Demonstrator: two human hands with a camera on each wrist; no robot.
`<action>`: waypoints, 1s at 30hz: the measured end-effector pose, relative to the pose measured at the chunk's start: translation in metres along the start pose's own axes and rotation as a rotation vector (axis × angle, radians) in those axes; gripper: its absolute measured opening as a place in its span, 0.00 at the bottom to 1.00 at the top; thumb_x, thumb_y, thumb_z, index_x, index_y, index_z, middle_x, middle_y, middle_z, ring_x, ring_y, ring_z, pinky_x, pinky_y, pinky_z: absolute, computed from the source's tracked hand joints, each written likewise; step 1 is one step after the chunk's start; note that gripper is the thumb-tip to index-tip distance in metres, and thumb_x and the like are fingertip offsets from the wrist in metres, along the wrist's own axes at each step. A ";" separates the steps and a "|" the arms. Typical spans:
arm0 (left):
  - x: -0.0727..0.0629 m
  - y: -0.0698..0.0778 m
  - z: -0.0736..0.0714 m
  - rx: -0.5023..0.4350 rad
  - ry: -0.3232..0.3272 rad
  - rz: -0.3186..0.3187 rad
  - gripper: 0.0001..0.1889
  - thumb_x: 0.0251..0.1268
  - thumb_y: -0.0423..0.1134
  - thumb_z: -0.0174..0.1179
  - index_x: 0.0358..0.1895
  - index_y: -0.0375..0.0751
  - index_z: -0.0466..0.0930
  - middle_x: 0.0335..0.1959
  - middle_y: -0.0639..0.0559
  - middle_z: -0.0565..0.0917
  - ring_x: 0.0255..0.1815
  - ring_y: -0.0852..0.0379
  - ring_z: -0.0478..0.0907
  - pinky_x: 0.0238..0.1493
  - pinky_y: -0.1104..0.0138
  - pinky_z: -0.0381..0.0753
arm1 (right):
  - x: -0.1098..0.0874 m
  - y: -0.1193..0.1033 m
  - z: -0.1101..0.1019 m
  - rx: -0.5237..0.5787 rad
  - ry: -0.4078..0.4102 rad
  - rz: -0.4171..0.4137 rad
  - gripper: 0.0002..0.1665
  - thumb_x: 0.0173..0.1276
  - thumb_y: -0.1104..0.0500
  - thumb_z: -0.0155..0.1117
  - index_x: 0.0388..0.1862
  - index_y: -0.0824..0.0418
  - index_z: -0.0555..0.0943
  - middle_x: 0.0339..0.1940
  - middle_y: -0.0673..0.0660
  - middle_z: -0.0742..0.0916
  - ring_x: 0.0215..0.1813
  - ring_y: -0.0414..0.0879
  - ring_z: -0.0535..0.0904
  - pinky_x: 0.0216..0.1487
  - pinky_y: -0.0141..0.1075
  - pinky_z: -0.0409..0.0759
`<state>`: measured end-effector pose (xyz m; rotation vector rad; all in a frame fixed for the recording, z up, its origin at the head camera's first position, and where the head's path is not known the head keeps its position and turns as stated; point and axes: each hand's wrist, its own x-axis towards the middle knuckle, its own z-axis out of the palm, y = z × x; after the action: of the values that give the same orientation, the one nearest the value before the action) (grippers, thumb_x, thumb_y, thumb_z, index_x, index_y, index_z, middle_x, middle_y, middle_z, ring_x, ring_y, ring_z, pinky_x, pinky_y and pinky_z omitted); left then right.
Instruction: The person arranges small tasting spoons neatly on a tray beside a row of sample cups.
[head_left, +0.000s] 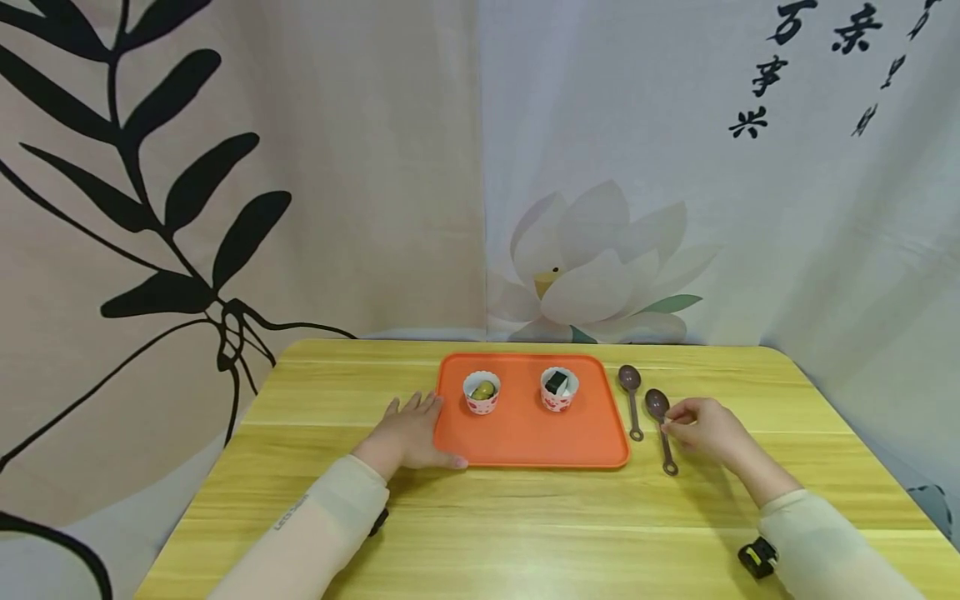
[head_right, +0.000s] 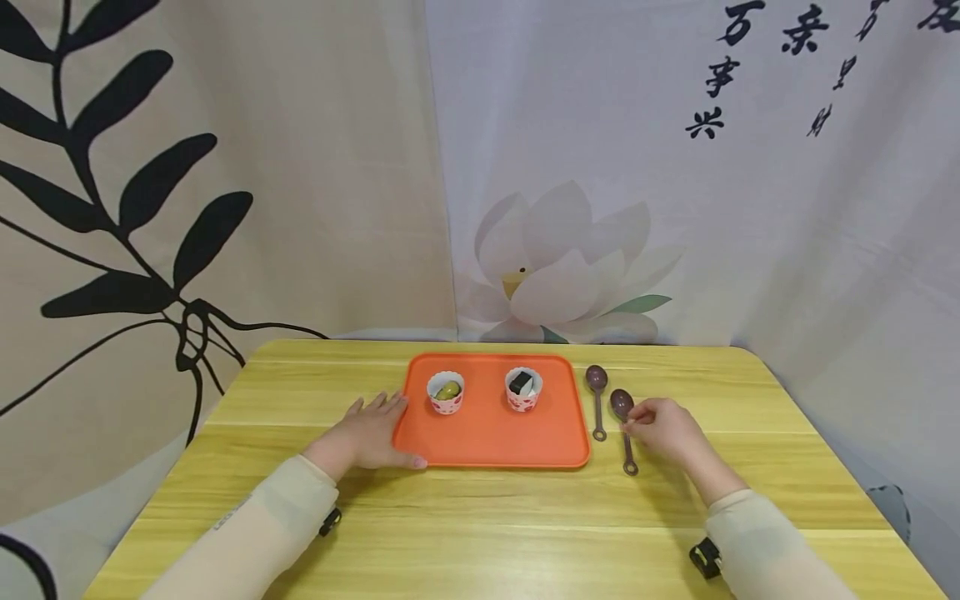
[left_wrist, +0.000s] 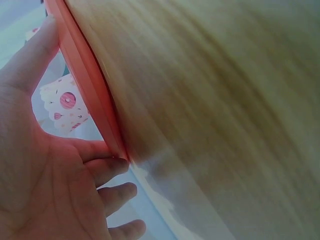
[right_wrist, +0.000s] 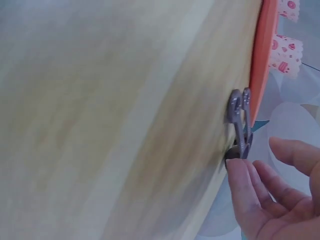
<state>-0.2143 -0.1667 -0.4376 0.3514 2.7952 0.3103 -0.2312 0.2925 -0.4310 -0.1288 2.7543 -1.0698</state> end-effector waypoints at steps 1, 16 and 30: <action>0.000 0.000 0.000 0.003 0.001 0.000 0.64 0.48 0.76 0.64 0.79 0.34 0.51 0.80 0.39 0.54 0.80 0.36 0.47 0.75 0.39 0.43 | 0.001 0.001 0.000 0.008 -0.003 0.004 0.18 0.70 0.61 0.65 0.49 0.76 0.79 0.39 0.63 0.86 0.37 0.52 0.84 0.37 0.43 0.86; 0.001 0.000 -0.001 0.017 -0.009 -0.010 0.65 0.48 0.77 0.63 0.80 0.34 0.50 0.80 0.39 0.54 0.80 0.37 0.46 0.75 0.39 0.42 | 0.006 0.004 0.004 0.170 -0.049 0.128 0.21 0.66 0.67 0.66 0.52 0.80 0.74 0.37 0.62 0.84 0.34 0.48 0.81 0.37 0.42 0.87; -0.001 0.000 -0.001 0.003 -0.011 -0.009 0.65 0.48 0.76 0.64 0.80 0.34 0.50 0.80 0.39 0.54 0.80 0.36 0.46 0.75 0.39 0.42 | 0.010 0.006 0.008 0.145 -0.058 0.155 0.21 0.65 0.67 0.67 0.53 0.79 0.74 0.31 0.61 0.82 0.31 0.48 0.81 0.33 0.40 0.86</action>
<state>-0.2136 -0.1671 -0.4363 0.3394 2.7857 0.3014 -0.2393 0.2900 -0.4418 0.0708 2.5765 -1.1979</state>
